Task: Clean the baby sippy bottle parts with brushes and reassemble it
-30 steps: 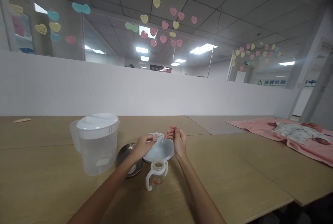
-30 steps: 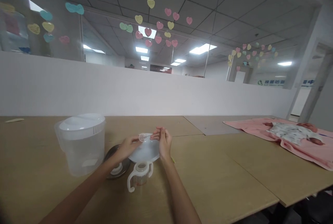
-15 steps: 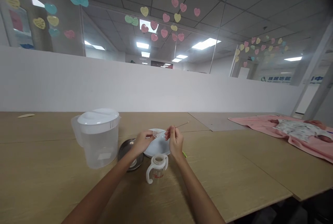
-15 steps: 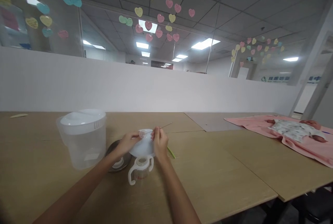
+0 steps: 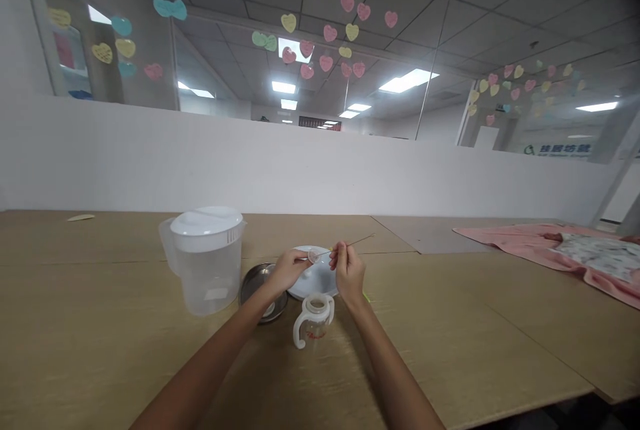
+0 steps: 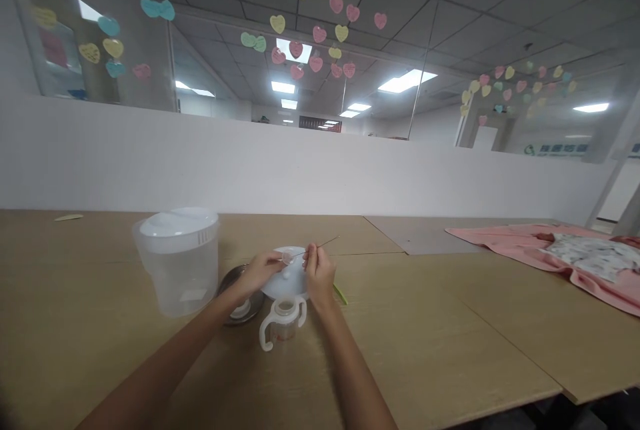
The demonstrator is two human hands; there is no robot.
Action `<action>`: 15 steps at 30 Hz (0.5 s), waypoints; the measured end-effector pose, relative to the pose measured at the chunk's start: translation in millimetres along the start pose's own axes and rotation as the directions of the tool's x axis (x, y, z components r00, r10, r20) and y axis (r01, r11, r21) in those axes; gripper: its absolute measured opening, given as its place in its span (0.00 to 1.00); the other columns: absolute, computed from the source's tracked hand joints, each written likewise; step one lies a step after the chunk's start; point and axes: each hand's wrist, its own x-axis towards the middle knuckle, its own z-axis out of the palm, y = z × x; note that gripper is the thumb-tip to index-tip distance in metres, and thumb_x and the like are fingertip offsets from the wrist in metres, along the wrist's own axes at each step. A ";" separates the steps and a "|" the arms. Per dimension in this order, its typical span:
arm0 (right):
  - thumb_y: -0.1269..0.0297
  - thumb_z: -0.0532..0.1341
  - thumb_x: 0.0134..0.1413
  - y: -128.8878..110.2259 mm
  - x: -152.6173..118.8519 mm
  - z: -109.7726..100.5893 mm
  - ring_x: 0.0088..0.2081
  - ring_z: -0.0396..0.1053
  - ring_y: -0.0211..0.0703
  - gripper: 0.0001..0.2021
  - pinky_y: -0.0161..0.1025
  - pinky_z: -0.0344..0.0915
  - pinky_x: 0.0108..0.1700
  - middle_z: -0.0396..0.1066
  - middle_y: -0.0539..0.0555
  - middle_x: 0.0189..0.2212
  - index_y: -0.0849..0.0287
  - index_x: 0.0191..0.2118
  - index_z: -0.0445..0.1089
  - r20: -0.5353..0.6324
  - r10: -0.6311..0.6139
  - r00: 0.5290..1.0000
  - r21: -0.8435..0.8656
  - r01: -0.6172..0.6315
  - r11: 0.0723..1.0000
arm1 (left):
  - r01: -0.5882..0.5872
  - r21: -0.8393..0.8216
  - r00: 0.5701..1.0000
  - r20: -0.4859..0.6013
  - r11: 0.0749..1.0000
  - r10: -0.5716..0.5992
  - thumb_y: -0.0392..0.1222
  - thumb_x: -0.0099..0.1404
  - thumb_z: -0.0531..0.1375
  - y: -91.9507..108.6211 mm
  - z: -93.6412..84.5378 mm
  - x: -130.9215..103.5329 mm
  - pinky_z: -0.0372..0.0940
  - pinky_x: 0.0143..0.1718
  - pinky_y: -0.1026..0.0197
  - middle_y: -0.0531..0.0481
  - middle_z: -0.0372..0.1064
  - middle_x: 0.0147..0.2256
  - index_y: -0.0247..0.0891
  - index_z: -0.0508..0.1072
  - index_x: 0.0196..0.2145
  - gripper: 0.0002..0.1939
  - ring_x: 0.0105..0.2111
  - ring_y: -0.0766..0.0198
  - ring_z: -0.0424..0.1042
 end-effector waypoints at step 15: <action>0.56 0.50 0.61 -6.6 -8.1 -2.9 0.29 0.63 0.36 0.17 0.34 0.59 0.32 0.66 0.53 0.27 0.59 0.30 0.71 -0.005 -0.291 0.957 -0.152 0.287 0.946 | -0.170 0.199 0.985 0.047 0.965 0.164 0.57 0.62 0.50 12.4 12.0 -2.9 0.58 0.30 0.64 0.48 0.71 0.26 0.32 0.77 0.30 0.26 0.27 0.63 0.65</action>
